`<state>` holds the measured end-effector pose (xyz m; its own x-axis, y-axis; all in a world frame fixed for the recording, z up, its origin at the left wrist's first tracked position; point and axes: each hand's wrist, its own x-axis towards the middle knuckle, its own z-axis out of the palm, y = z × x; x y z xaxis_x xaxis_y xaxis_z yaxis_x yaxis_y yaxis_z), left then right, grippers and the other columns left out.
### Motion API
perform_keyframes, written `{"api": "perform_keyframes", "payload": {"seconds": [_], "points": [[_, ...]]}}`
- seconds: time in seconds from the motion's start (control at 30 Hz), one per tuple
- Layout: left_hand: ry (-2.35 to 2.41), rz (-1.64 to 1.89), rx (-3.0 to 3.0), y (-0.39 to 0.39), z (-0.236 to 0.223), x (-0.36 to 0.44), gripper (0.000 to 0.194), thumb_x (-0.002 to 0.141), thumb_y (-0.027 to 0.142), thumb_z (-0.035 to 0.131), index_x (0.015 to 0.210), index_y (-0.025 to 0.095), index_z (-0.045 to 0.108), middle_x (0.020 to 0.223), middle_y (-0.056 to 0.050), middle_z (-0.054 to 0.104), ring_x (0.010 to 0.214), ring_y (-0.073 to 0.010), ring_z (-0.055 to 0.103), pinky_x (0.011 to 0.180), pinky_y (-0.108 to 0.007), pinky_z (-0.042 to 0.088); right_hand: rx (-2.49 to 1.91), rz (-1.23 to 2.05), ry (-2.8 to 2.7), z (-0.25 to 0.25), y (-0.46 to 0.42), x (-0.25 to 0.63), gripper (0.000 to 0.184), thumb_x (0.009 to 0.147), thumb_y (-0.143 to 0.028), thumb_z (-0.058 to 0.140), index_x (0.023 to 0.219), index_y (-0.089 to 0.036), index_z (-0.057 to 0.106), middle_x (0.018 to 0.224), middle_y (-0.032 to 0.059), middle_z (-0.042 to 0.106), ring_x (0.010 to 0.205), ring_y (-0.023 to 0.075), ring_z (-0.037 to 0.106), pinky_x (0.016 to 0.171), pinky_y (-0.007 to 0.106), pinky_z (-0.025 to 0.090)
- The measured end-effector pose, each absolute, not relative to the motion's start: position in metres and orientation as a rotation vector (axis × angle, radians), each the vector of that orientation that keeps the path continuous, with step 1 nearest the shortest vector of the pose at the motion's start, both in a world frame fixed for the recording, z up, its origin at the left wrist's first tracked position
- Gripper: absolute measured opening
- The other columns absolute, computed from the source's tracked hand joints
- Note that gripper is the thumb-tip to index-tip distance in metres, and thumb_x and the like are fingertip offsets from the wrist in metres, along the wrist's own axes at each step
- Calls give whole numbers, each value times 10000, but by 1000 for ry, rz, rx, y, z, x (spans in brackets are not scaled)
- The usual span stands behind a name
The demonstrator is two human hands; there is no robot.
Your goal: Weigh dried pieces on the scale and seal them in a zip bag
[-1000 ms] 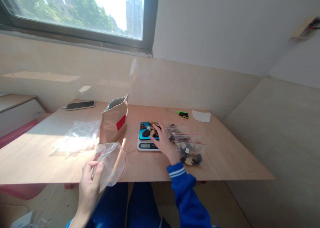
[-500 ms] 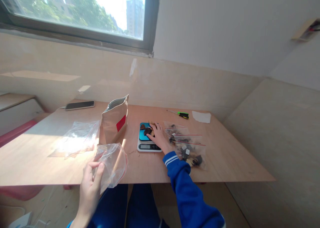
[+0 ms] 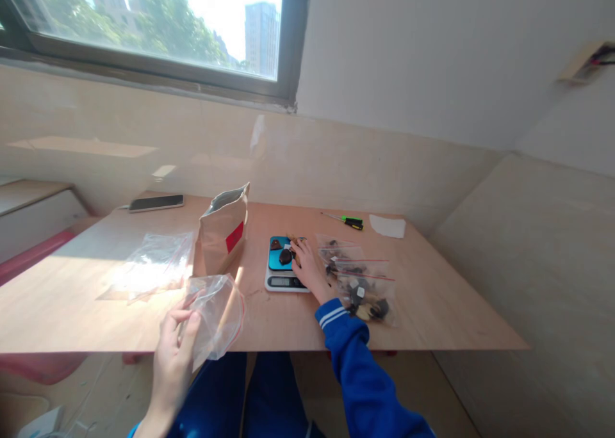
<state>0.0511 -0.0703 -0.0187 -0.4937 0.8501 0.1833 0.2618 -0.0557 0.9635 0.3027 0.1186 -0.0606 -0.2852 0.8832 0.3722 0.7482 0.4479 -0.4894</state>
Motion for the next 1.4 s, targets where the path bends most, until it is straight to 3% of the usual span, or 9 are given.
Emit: {"api": "perform_keyframes", "payload": {"seconds": [0.23,0.63,0.83,1.1,1.23,1.4], "points": [[1730,1562,1165,-70,-18,50,341,826,571,483,769,237,514,1167,-77,641,1270,-311,449,1062,-501,328,-1362,273,-2014,-58,116,298,447,833,-127,461,1254,-153,608,1395,141,511,1338,261,421,1139,489,300],[1590,1615,1188,-70,-23,56,255,865,468,508,780,228,492,1284,-70,589,1291,-272,442,1106,-487,271,-1284,466,-1690,-56,117,301,373,868,-285,487,1167,-154,668,1298,129,605,1256,256,522,1090,448,385],[1593,1606,1172,-70,-26,56,257,870,475,499,794,229,495,1301,-68,576,1278,-278,452,1090,-498,284,-1229,677,-1457,-54,123,302,455,813,-434,583,1153,-144,672,1242,138,642,1168,278,594,1024,455,453],[1573,1631,1167,-69,-26,56,258,866,474,515,788,229,493,1284,-71,584,1278,-275,451,1098,-502,261,-1158,916,-1188,-37,120,297,591,733,-497,662,1192,-125,633,1223,153,651,1081,285,643,948,477,509],[1544,1636,1112,-67,-25,58,279,855,494,525,784,225,498,1291,-74,585,1287,-283,450,1094,-490,274,-1045,1078,-1091,-10,104,286,513,704,-444,721,1136,-173,663,1220,106,659,1084,250,639,962,437,509],[1489,1669,1009,-56,-17,69,322,849,532,513,783,218,486,1288,-89,593,1269,-291,477,1075,-489,295,-811,1554,-1142,40,59,262,364,731,-341,746,1071,-222,699,1137,50,699,1037,201,652,975,404,503]]}}
